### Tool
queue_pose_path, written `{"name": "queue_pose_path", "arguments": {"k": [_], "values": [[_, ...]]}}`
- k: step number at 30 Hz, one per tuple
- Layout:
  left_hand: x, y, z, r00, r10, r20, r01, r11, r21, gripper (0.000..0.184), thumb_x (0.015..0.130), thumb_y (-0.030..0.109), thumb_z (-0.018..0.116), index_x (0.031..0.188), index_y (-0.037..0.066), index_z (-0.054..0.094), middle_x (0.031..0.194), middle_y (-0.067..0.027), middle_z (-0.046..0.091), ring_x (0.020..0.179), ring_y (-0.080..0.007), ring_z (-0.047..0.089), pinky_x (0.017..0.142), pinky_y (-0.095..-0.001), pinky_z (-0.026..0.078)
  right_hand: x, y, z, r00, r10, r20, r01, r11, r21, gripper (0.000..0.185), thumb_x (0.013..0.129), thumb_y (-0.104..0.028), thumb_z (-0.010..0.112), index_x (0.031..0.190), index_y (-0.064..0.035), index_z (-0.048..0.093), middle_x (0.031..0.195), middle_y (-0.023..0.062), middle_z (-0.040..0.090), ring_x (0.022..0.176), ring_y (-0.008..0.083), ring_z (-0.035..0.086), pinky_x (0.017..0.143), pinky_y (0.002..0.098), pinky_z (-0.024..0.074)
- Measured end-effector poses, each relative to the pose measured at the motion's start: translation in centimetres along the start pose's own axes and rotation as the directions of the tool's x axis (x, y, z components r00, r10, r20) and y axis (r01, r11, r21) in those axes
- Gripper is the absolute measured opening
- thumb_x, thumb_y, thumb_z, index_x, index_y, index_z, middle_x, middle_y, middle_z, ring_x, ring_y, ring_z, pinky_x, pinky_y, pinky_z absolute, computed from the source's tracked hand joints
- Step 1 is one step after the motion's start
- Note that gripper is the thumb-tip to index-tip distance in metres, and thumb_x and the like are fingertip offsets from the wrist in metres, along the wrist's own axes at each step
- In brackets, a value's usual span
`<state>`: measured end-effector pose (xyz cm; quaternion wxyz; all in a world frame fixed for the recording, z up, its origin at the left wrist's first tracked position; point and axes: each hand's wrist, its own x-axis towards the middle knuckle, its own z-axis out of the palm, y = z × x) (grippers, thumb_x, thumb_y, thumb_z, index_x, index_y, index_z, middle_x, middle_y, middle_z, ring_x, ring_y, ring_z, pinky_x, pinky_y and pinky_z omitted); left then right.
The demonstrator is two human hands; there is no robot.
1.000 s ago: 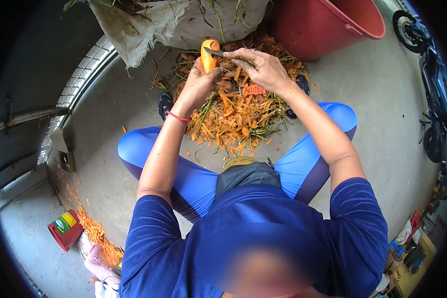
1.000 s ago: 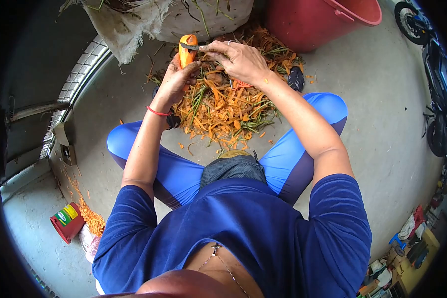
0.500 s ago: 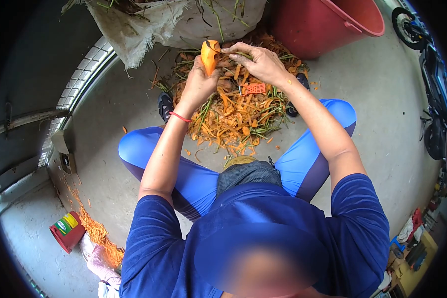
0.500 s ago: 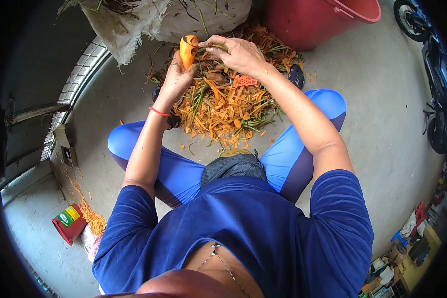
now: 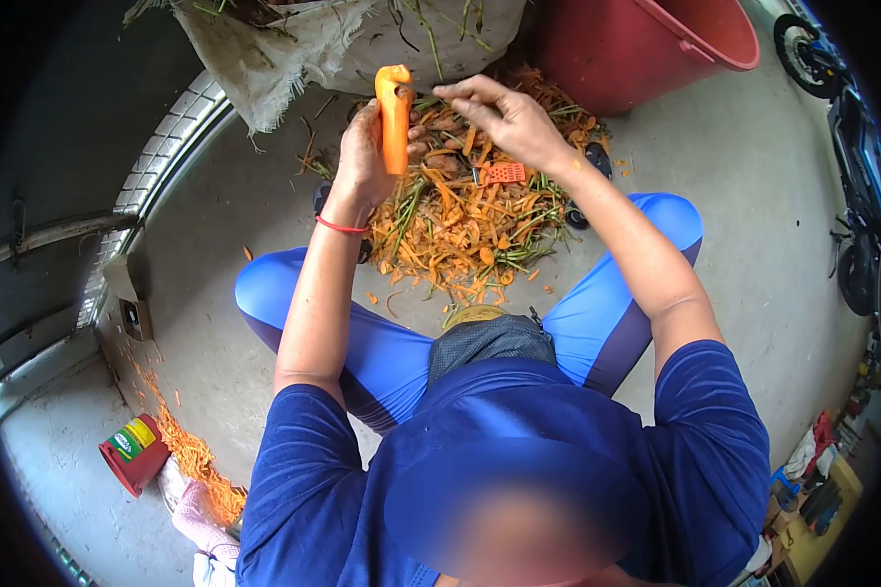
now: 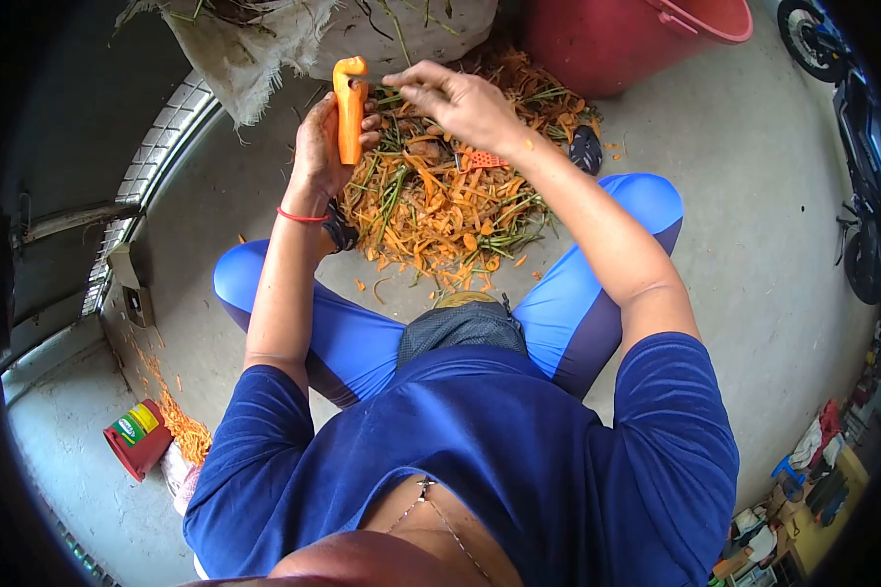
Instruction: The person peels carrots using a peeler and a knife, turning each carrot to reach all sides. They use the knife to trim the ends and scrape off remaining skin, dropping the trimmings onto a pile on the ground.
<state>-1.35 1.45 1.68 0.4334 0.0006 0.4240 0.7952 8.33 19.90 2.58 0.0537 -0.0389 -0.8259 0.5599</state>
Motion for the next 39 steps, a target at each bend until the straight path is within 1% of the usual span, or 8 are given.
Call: {"name": "queue_pose_path", "arguments": {"k": [7,19,21,25,30,33,36,39], "values": [[0.3,-1.0,0.7,0.986,0.068,-0.154,-0.060,0.996,0.059,0.038,0.099,0.028,0.027,0.109,-0.002,0.047,0.089,-0.0080,0.051,0.071,-0.0138,0.045,0.060,-0.0264,0.041,-0.6,-1.5,0.5,0.997,-0.067,0.031,0.071,0.978,-0.194,0.024,0.092,-0.029,0.056,0.113,-0.0205,0.062,0.107,-0.0001,0.066,0.101,0.0189,0.062,0.088,0.0315,0.0468],[0.3,-1.7,-0.2,0.985,-0.094,0.142,0.130,0.952,-0.276,0.031,0.099,0.028,0.030,0.109,0.001,0.041,0.084,-0.0035,0.042,0.066,-0.0098,0.038,0.053,-0.0219,0.036,0.7,1.5,0.5,0.975,-0.222,0.015,0.190,0.800,-0.568,0.022,0.090,-0.031,0.056,0.111,-0.0266,0.061,0.097,0.0005,0.064,0.088,0.0240,0.063,0.070,0.0340,0.0516],[0.3,-2.0,0.0,0.995,-0.081,0.060,0.091,0.978,-0.186,0.032,0.100,0.031,0.030,0.108,0.002,0.041,0.084,-0.0037,0.041,0.066,-0.0101,0.039,0.052,-0.0222,0.036,0.8,1.8,0.3,0.959,-0.279,0.037,0.238,0.733,-0.637,0.022,0.090,-0.031,0.053,0.111,-0.0307,0.059,0.080,0.0011,0.061,0.078,0.0232,0.063,0.065,0.0362,0.0510],[0.4,-3.0,1.0,0.974,0.079,-0.213,-0.023,0.968,0.251,0.038,0.100,0.039,0.031,0.110,0.004,0.041,0.084,-0.0037,0.042,0.064,-0.0111,0.042,0.050,-0.0232,0.037,0.7,1.6,0.4,0.981,-0.190,0.038,0.172,0.763,-0.623,0.023,0.090,-0.034,0.054,0.113,-0.0323,0.059,0.085,0.0013,0.063,0.083,0.0231,0.063,0.070,0.0368,0.0509],[0.2,-2.3,-0.6,0.994,0.042,-0.103,0.019,0.847,0.532,0.043,0.099,0.047,0.032,0.112,0.008,0.043,0.088,-0.0028,0.046,0.066,-0.0109,0.044,0.053,-0.0241,0.040,1.6,2.4,-1.5,0.976,0.060,0.210,-0.010,0.972,-0.233,0.026,0.091,-0.042,0.054,0.114,-0.0314,0.061,0.104,0.0014,0.067,0.094,0.0143,0.064,0.083,0.0301,0.0476],[-0.3,-1.3,-0.3,0.995,0.005,-0.102,0.065,0.743,0.666,0.050,0.098,0.050,0.031,0.114,0.006,0.046,0.090,-0.0054,0.054,0.067,-0.0113,0.048,0.057,-0.0250,0.044,1.6,2.2,-2.8,0.943,-0.003,0.332,0.006,1.000,-0.009,0.030,0.093,-0.037,0.055,0.115,-0.0181,0.062,0.109,-0.0014,0.066,0.099,0.0114,0.061,0.088,0.0292,0.0450],[-0.5,-1.3,-0.6,0.995,0.074,-0.072,0.006,0.656,0.755,0.055,0.097,0.053,0.031,0.116,0.004,0.046,0.092,-0.0071,0.057,0.071,-0.0124,0.053,0.060,-0.0254,0.047,1.2,1.5,-3.9,0.914,0.096,0.394,-0.088,0.995,-0.041,0.030,0.093,-0.034,0.055,0.115,-0.0148,0.062,0.110,-0.0020,0.066,0.102,0.0128,0.060,0.089,0.0298,0.0450],[-0.5,-0.8,-1.0,0.984,0.088,-0.152,0.054,0.669,0.741,0.053,0.099,0.048,0.029,0.122,0.003,0.043,0.093,-0.0067,0.054,0.070,-0.0113,0.051,0.057,-0.0217,0.044,0.7,1.2,-4.7,0.963,0.116,0.244,-0.081,0.986,-0.148,0.027,0.094,-0.028,0.054,0.113,-0.0105,0.061,0.102,-0.0033,0.064,0.082,0.0047,0.050,0.077,0.0234,0.0430]]}}
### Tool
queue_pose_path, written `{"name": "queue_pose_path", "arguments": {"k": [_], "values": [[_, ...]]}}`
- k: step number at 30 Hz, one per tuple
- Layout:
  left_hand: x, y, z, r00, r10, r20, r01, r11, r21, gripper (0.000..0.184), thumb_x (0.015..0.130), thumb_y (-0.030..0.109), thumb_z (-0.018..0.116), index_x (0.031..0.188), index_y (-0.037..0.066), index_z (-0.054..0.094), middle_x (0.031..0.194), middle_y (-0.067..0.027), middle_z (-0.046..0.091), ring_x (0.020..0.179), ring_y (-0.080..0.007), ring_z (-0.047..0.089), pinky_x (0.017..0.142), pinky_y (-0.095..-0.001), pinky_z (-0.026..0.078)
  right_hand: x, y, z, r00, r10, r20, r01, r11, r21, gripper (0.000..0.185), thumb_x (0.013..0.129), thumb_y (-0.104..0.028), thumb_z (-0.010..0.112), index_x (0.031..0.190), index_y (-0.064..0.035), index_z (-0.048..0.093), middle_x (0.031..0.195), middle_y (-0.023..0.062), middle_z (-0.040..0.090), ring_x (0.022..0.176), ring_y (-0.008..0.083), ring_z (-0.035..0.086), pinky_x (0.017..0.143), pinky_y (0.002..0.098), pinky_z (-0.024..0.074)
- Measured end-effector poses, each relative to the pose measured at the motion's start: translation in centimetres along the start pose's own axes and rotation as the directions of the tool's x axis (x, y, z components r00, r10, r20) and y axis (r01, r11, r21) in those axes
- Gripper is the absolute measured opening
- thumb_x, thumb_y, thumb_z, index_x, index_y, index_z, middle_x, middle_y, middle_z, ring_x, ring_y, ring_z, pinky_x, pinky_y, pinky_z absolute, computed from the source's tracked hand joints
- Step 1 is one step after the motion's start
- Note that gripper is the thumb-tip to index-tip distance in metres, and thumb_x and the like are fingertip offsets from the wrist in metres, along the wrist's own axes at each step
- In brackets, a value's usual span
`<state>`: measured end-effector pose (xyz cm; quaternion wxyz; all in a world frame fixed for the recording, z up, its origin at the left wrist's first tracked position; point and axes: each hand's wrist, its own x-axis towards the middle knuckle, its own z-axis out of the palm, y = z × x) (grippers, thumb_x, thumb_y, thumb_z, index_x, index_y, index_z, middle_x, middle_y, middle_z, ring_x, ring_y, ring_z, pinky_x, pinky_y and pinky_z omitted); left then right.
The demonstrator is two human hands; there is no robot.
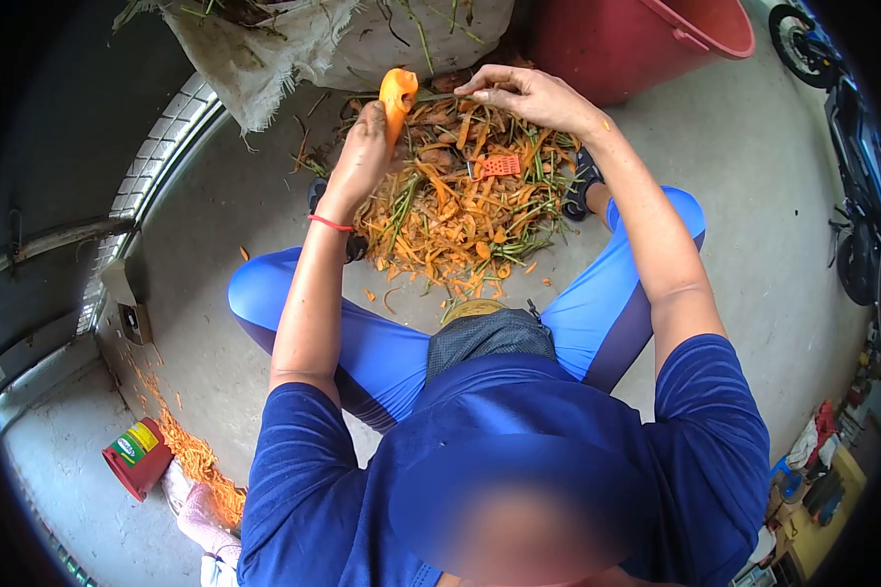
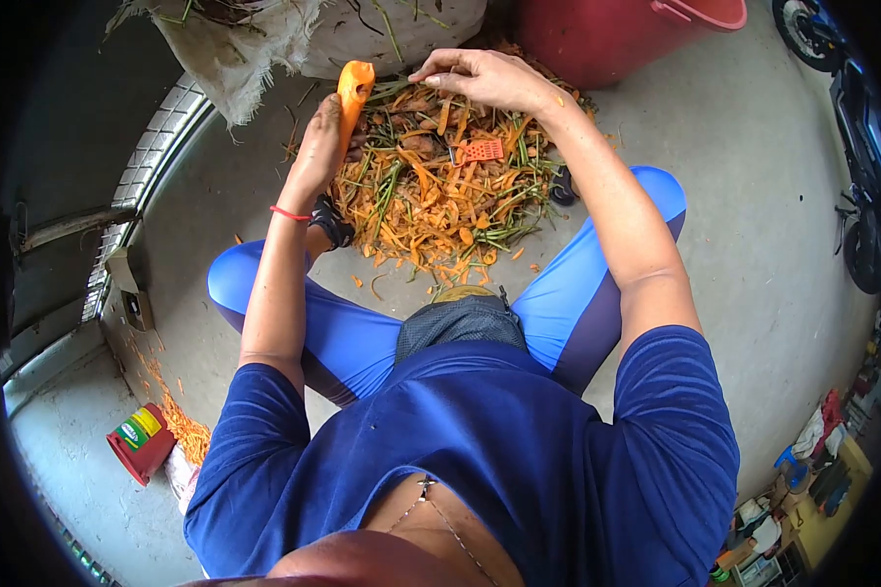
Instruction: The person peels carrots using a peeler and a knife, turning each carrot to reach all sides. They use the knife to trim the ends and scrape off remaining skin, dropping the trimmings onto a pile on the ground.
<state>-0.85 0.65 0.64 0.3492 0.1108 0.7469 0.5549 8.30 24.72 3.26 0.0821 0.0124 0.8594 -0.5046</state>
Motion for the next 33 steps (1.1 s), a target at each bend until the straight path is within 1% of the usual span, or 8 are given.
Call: {"name": "queue_pose_path", "arguments": {"k": [3,5,9,13,16,20,26,33], "values": [[-0.2,0.0,-0.3,0.954,0.035,0.298,0.181,0.725,-0.664,0.044,0.100,0.040,0.029,0.120,0.003,0.043,0.087,-0.0049,0.048,0.065,-0.0098,0.043,0.051,-0.0199,0.037,0.3,1.1,0.5,0.986,-0.152,-0.069,0.155,0.987,0.037,0.025,0.095,-0.027,0.054,0.113,-0.0105,0.060,0.094,-0.0008,0.063,0.073,0.0059,0.050,0.070,0.0262,0.0436],[-0.6,0.5,0.5,0.976,-0.009,0.217,0.151,0.745,-0.650,0.040,0.101,0.037,0.030,0.118,0.004,0.043,0.085,-0.0039,0.044,0.064,-0.0097,0.038,0.049,-0.0200,0.034,0.1,0.5,0.7,0.986,-0.157,-0.055,0.160,0.985,0.061,0.025,0.095,-0.027,0.052,0.111,-0.0105,0.060,0.083,0.0011,0.063,0.069,0.0088,0.057,0.065,0.0278,0.0445],[-0.2,0.9,0.6,0.988,-0.033,0.152,0.122,0.770,-0.626,0.036,0.101,0.035,0.031,0.110,0.003,0.043,0.084,-0.0052,0.047,0.062,-0.0100,0.040,0.048,-0.0203,0.034,-1.1,-1.6,0.1,0.990,-0.017,-0.139,-0.037,0.927,-0.374,0.031,0.096,-0.033,0.044,0.108,-0.0088,0.060,0.065,0.0066,0.062,0.065,0.0195,0.062,0.065,0.0339,0.0471],[0.8,0.0,-0.1,0.999,-0.051,-0.003,0.035,0.731,-0.681,0.036,0.100,0.035,0.033,0.107,0.002,0.044,0.085,-0.0066,0.050,0.062,-0.0101,0.042,0.048,-0.0210,0.035,-2.0,-2.1,-0.9,0.973,-0.053,-0.226,-0.084,0.827,-0.556,0.039,0.097,-0.039,0.043,0.106,-0.0056,0.061,0.074,0.0093,0.066,0.069,0.0214,0.063,0.067,0.0352,0.0488],[0.8,0.3,-0.4,0.997,-0.069,0.017,0.066,0.801,-0.595,0.036,0.100,0.035,0.035,0.107,0.001,0.047,0.085,-0.0061,0.051,0.062,-0.0097,0.043,0.049,-0.0207,0.036,-0.9,-1.2,0.3,0.969,-0.047,-0.242,0.009,0.987,-0.158,0.048,0.097,-0.046,0.037,0.102,-0.0060,0.063,0.078,0.0124,0.068,0.073,0.0292,0.065,0.071,0.0394,0.0495],[-0.3,1.2,1.2,0.987,-0.069,0.147,0.144,0.790,-0.596,0.036,0.100,0.035,0.036,0.107,0.001,0.047,0.086,-0.0059,0.051,0.064,-0.0086,0.043,0.049,-0.0193,0.036,0.3,-1.0,2.2,0.982,-0.003,-0.189,-0.023,0.990,-0.138,0.052,0.098,-0.047,0.034,0.106,-0.0014,0.059,0.088,0.0135,0.067,0.079,0.0264,0.064,0.075,0.0366,0.0490],[-0.5,1.8,1.0,0.979,-0.032,0.200,0.149,0.783,-0.604,0.035,0.100,0.034,0.036,0.109,0.002,0.044,0.088,-0.0063,0.050,0.063,-0.0080,0.041,0.046,-0.0183,0.033,0.3,-0.6,2.6,0.982,0.020,-0.186,-0.030,0.998,-0.051,0.048,0.099,-0.043,0.036,0.101,-0.0004,0.059,0.073,0.0085,0.061,0.066,0.0190,0.057,0.066,0.0338,0.0465],[-0.3,1.8,0.5,0.976,-0.043,0.214,0.177,0.731,-0.659,0.034,0.100,0.034,0.035,0.111,0.002,0.043,0.088,-0.0059,0.049,0.063,-0.0074,0.040,0.046,-0.0176,0.031,0.0,-1.5,2.4,0.981,0.000,-0.196,-0.016,0.996,-0.084,0.048,0.099,-0.043,0.036,0.105,-0.0006,0.059,0.073,0.0109,0.061,0.068,0.0235,0.060,0.067,0.0355,0.0472]]}}
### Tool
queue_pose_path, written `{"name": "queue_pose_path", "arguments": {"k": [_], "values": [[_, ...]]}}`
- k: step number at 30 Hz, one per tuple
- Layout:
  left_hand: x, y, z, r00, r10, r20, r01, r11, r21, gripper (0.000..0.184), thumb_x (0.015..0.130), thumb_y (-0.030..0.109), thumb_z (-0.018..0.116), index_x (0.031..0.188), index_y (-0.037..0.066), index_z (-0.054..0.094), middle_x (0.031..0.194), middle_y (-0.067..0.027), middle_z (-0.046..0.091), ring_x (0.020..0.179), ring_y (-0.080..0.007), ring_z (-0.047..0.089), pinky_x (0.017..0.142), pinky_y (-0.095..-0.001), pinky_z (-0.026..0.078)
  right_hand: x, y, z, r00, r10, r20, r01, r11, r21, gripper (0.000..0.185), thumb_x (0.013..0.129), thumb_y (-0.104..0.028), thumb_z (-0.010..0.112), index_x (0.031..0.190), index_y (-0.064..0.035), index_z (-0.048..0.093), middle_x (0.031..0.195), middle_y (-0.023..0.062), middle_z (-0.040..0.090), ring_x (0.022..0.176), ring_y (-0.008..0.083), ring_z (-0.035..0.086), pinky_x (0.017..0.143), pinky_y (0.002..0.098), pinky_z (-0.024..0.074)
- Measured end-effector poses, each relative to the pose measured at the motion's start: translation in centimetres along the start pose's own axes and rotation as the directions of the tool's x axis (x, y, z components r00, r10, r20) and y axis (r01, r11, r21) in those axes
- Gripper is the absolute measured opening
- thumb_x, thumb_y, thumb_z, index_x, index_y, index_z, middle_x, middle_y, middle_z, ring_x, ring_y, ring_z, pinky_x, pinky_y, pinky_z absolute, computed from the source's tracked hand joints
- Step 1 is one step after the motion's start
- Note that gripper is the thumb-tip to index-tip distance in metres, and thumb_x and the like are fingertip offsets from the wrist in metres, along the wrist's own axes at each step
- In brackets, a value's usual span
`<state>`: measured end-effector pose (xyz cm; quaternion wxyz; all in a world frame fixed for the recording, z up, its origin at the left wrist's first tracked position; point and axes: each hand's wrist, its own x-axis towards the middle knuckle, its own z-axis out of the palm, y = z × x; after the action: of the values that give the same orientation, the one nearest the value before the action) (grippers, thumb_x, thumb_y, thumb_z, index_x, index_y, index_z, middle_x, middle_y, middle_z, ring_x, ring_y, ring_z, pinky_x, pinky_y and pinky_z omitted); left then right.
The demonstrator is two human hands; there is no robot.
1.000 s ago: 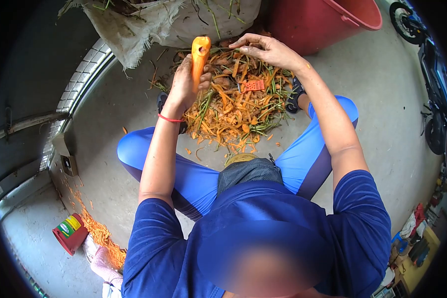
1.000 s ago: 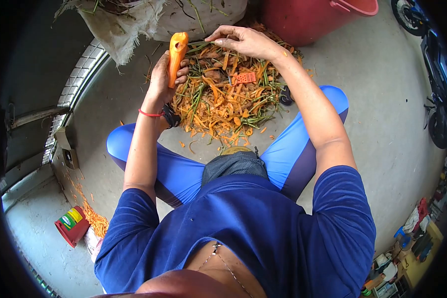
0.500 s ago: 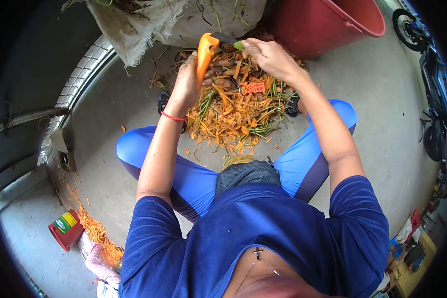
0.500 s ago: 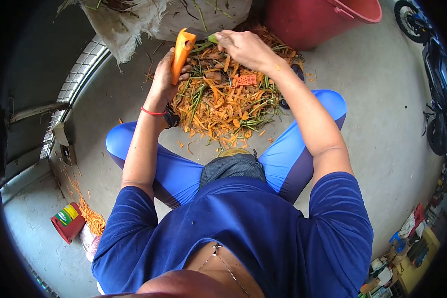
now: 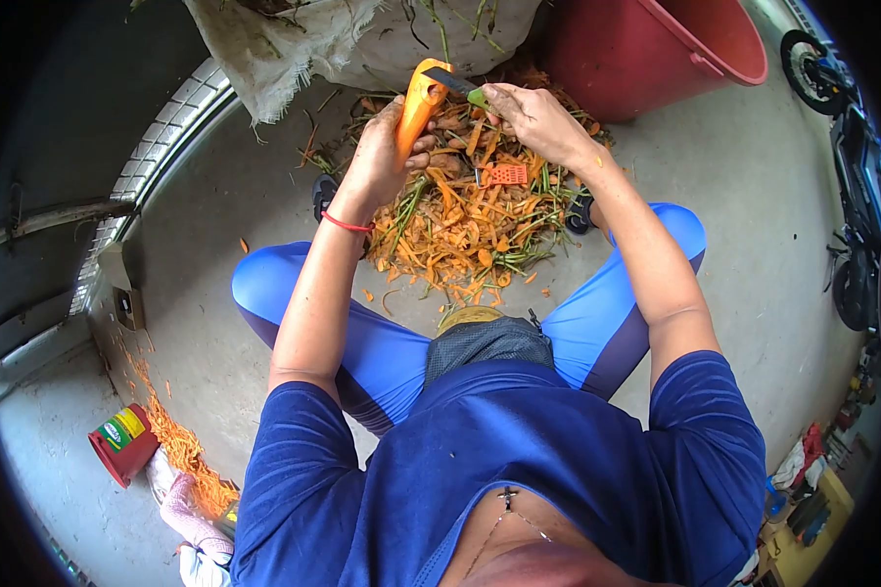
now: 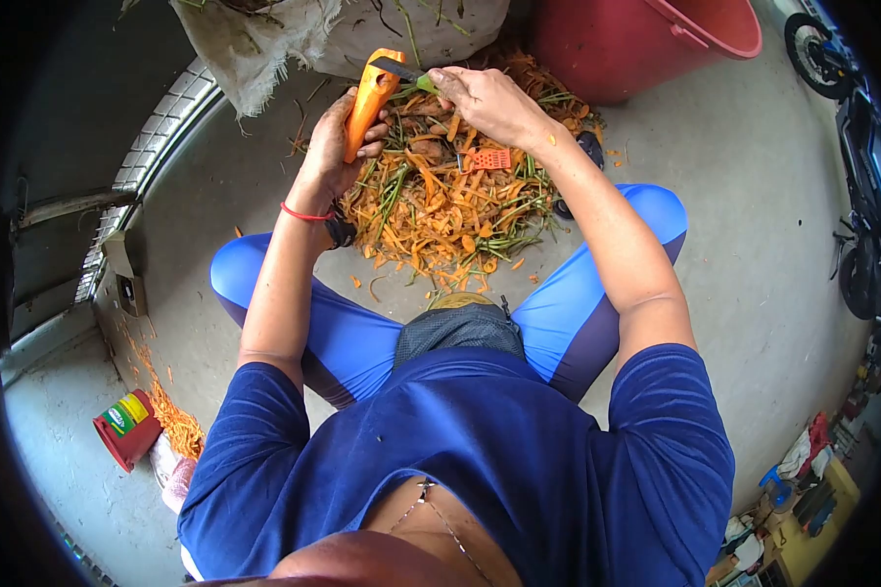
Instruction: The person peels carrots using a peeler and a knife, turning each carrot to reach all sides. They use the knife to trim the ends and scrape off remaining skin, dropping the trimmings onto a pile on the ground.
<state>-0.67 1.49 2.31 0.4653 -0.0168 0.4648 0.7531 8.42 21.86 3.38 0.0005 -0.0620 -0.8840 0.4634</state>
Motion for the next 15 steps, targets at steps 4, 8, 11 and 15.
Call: {"name": "queue_pose_path", "arguments": {"k": [4,8,11,15], "values": [[-0.2,0.0,0.3,1.000,0.003,0.008,-0.004,0.998,0.058,0.034,0.100,0.034,0.035,0.111,0.003,0.044,0.088,-0.0056,0.049,0.062,-0.0072,0.040,0.046,-0.0174,0.030,-0.1,-0.1,-0.2,1.000,0.019,0.023,-0.017,0.996,-0.093,0.048,0.099,-0.042,0.036,0.113,-0.0026,0.059,0.080,0.0157,0.066,0.076,0.0301,0.065,0.070,0.0378,0.0492],[-0.3,-0.2,0.1,1.000,0.006,-0.006,-0.005,0.979,0.203,0.033,0.100,0.033,0.035,0.111,0.003,0.044,0.088,-0.0049,0.049,0.062,-0.0071,0.039,0.046,-0.0174,0.030,-0.2,0.3,0.0,0.998,-0.054,0.013,0.056,0.977,-0.208,0.047,0.098,-0.042,0.036,0.114,-0.0048,0.060,0.085,0.0182,0.067,0.082,0.0336,0.065,0.070,0.0394,0.0498],[-0.3,-0.1,0.3,0.999,-0.034,0.029,0.031,0.997,0.076,0.033,0.100,0.034,0.034,0.109,0.004,0.046,0.087,-0.0041,0.049,0.062,-0.0073,0.040,0.046,-0.0180,0.030,-0.1,0.9,0.9,0.989,-0.140,-0.049,0.122,0.955,-0.271,0.048,0.099,-0.043,0.038,0.104,0.0009,0.058,0.064,0.0069,0.056,0.056,0.0160,0.050,0.062,0.0299,0.0468],[-0.3,-0.6,0.5,0.999,0.033,0.032,-0.036,0.995,0.094,0.032,0.100,0.034,0.035,0.107,0.006,0.047,0.085,-0.0034,0.049,0.062,-0.0078,0.040,0.047,-0.0193,0.031,0.0,0.2,1.1,0.993,0.079,0.091,-0.085,0.994,0.075,0.047,0.097,-0.048,0.037,0.090,-0.0049,0.056,0.057,0.0032,0.050,0.054,0.0170,0.050,0.053,0.0311,0.0449]]}}
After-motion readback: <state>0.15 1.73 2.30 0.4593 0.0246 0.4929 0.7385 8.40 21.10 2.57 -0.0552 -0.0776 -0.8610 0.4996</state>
